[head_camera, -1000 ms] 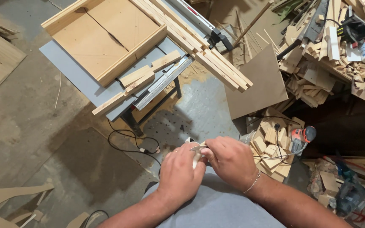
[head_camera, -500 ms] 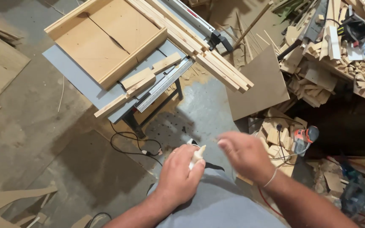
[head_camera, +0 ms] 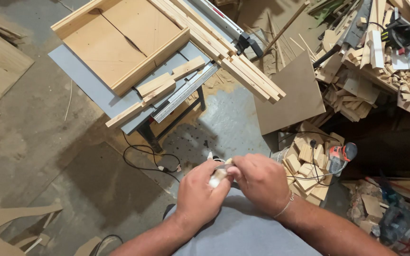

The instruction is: Cutting and gluing small wooden pieces to assemble a project.

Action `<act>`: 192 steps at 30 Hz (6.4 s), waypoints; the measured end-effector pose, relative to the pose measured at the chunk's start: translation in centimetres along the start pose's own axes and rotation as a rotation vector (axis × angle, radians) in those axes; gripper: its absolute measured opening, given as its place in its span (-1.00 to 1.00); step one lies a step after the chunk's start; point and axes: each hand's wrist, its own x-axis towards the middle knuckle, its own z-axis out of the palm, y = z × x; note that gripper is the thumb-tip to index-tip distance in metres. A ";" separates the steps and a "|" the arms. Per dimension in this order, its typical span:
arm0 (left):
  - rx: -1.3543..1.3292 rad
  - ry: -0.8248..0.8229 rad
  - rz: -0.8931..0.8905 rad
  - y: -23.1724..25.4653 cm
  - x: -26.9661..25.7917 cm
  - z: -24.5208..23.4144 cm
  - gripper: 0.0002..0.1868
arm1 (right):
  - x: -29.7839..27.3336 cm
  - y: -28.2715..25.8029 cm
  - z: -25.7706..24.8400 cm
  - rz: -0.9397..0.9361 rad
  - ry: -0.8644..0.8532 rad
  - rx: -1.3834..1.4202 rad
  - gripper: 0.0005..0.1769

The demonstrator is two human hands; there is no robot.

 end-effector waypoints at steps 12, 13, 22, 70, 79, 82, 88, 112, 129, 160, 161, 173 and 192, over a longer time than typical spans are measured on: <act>0.018 -0.113 -0.196 0.1 -0.2 -0.1 -0.68 | 0.7 12.3 -0.9 0.634 -0.265 0.061 -0.52; 0.020 -0.132 -0.202 0.0 -0.1 0.2 -0.68 | 0.0 10.4 -1.1 0.652 -0.274 0.062 -0.52; -0.021 -0.221 -0.132 0.3 0.4 0.9 -0.56 | -0.8 1.9 -0.5 0.069 -0.170 0.193 -0.57; -0.582 -0.303 -0.058 -3.7 1.9 0.7 -0.72 | 0.4 2.9 2.0 0.798 -0.398 1.585 -0.79; -0.224 -0.114 -0.164 -1.6 2.0 -0.1 -0.74 | 1.6 2.0 0.4 0.558 -0.264 0.797 -0.78; -0.148 -0.094 -0.187 -1.4 1.9 -0.1 -0.72 | 1.4 1.9 0.4 0.527 -0.238 0.744 -0.76; -0.059 -0.084 -0.197 -1.5 2.3 -0.3 -0.75 | 0.8 3.4 1.0 0.543 -0.189 0.767 -0.79; -0.325 0.107 0.349 -4.9 4.3 1.3 -0.70 | 2.5 12.2 1.3 0.442 0.067 0.903 -0.74; -0.632 -0.020 -0.551 0.9 11.8 3.6 -0.74 | 3.9 19.0 12.5 1.246 -0.640 1.371 -0.62; -0.149 0.142 0.393 4.5 12.4 4.9 -0.63 | 16.3 19.5 3.6 -0.818 -0.415 0.861 -0.43; -0.149 0.143 0.405 4.5 12.4 4.8 -0.66 | 16.2 19.6 3.8 -0.820 -0.418 0.857 -0.43; -0.101 0.149 0.374 4.3 12.9 4.8 -0.76 | 14.8 19.7 4.7 -0.708 -0.387 0.844 -0.37; 0.073 0.555 0.219 -0.9 11.5 5.5 -0.60 | 10.9 29.0 7.9 0.197 -0.221 1.478 -0.62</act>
